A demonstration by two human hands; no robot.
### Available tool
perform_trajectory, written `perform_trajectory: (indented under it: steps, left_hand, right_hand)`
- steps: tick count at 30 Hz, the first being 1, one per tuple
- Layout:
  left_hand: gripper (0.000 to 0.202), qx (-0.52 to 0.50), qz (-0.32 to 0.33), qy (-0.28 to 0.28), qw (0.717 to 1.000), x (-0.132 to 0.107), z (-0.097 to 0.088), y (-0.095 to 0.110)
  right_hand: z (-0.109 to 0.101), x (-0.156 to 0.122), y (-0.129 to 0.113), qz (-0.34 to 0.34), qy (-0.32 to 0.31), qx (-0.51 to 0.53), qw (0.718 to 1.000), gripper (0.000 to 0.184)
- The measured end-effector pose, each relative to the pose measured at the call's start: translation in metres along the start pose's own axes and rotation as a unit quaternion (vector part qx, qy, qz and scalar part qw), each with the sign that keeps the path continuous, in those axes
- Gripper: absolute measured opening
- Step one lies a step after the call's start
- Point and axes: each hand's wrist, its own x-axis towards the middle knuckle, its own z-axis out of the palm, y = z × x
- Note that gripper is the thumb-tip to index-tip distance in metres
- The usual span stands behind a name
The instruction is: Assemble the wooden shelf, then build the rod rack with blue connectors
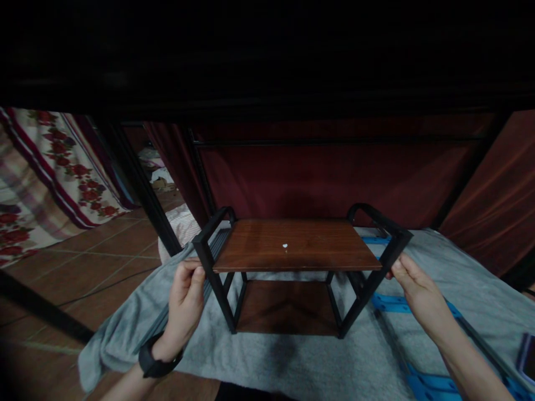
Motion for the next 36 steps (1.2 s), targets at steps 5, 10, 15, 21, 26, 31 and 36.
perform_trajectory:
  steps: [5, 10, 15, 21, 26, 31, 36]
  left_hand:
    - [0.007, -0.022, 0.014, -0.003, 1.0, -0.001, 0.0, -0.006]
    - [0.002, -0.054, 0.015, 0.009, 0.998, -0.002, -0.001, -0.011]
    - [0.006, -0.099, -0.024, 0.021, 0.995, -0.003, -0.004, -0.01]
    - [0.031, -0.154, -0.123, 0.019, 0.98, -0.003, -0.009, -0.004]
    - [0.021, -0.146, -0.183, 0.006, 0.972, -0.002, -0.009, -0.003]
    - [0.023, -0.153, -0.192, 0.013, 0.969, 0.0, -0.008, -0.003]
    - [0.028, -0.023, -0.114, 0.001, 0.993, 0.006, -0.009, 0.003]
  right_hand:
    - [-0.005, 0.002, 0.004, -0.032, -0.064, -0.025, 0.997, 0.038]
    - [-0.005, -0.001, 0.005, -0.036, -0.069, -0.036, 0.996, 0.039]
    - [-0.003, -0.003, 0.0, -0.029, -0.067, -0.03, 0.997, 0.038]
    - [-0.003, -0.002, 0.002, -0.019, -0.068, -0.009, 0.997, 0.036]
    - [0.001, -0.005, -0.005, -0.016, -0.056, 0.007, 0.998, 0.037]
    - [0.006, -0.007, -0.013, -0.034, -0.062, 0.007, 0.997, 0.039]
    - [0.007, -0.006, -0.013, -0.056, -0.082, 0.011, 0.995, 0.042]
